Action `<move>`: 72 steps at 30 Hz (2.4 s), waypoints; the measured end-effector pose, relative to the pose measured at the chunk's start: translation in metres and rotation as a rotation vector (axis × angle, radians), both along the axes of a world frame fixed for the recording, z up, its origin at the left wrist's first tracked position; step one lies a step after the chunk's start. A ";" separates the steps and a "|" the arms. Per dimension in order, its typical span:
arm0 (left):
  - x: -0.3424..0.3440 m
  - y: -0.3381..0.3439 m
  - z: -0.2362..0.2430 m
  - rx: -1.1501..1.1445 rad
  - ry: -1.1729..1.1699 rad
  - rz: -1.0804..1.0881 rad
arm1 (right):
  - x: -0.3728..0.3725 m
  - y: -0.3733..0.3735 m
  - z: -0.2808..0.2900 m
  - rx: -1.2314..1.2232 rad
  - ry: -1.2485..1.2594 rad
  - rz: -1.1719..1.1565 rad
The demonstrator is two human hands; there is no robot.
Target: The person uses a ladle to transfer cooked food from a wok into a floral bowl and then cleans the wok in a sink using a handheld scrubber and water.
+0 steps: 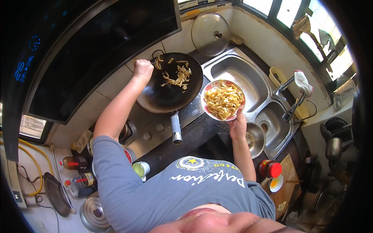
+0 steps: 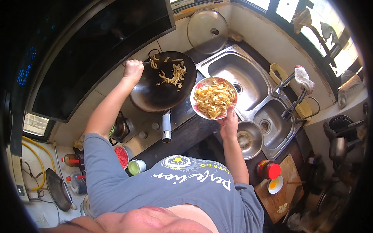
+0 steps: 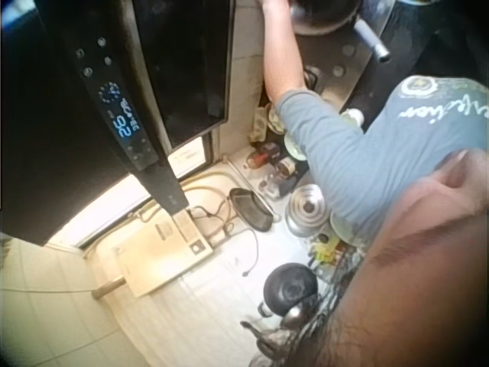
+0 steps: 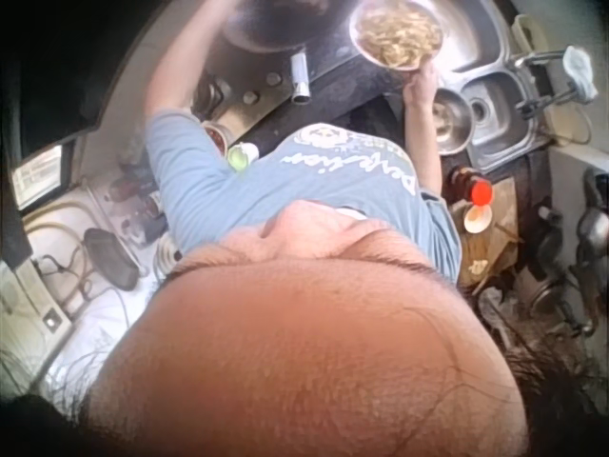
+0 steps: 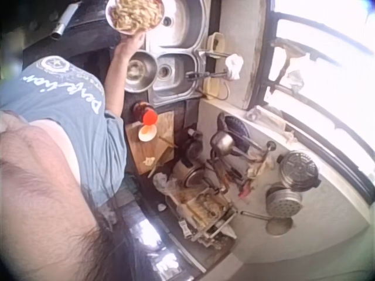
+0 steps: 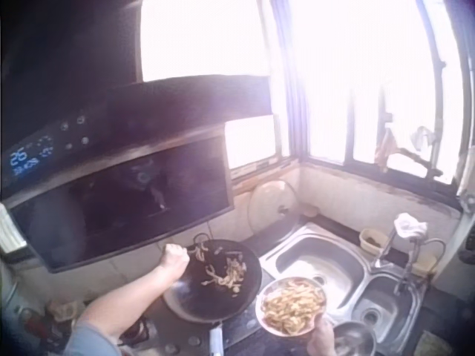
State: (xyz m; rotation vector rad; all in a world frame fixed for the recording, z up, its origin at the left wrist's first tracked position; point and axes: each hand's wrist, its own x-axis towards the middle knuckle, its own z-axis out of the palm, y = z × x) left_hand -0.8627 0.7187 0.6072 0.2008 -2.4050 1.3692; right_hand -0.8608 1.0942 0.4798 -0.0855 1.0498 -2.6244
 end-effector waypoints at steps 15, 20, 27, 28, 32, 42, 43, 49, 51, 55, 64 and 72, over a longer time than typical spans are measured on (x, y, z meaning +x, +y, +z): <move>0.003 0.036 0.017 0.010 -0.176 -0.057 | 0.008 0.015 0.001 -0.022 0.010 0.011; -0.011 0.020 0.023 -0.045 -0.245 0.118 | 0.014 0.016 0.007 -0.021 -0.004 -0.010; -0.015 0.064 0.012 -0.050 -0.369 -0.227 | 0.014 0.015 0.004 -0.020 0.011 -0.009; -0.012 0.060 0.015 0.004 -0.330 -0.229 | 0.014 0.014 0.005 -0.020 0.013 -0.004; 0.007 0.042 0.049 0.167 -0.268 -0.032 | 0.012 0.008 0.011 -0.032 0.017 -0.011; 0.029 -0.042 0.058 0.563 -0.321 0.370 | 0.023 -0.013 0.012 -0.008 0.001 0.040; 0.029 -0.043 0.057 0.594 -0.328 0.382 | 0.024 -0.015 0.012 -0.007 0.001 0.041; 0.030 -0.058 0.054 0.921 -0.411 0.503 | 0.022 -0.025 0.013 -0.025 0.010 0.063; 0.028 -0.069 0.037 1.122 -0.382 0.513 | 0.022 -0.027 0.018 -0.052 0.008 0.053; 0.045 -0.067 0.026 1.056 -0.355 0.434 | 0.023 -0.024 0.020 -0.039 0.003 0.037; 0.116 -0.058 0.032 1.021 -0.388 0.372 | 0.021 -0.017 0.020 -0.013 0.018 -0.004; 0.081 -0.007 -0.087 1.298 0.048 0.299 | 0.027 -0.012 0.018 0.003 0.006 -0.001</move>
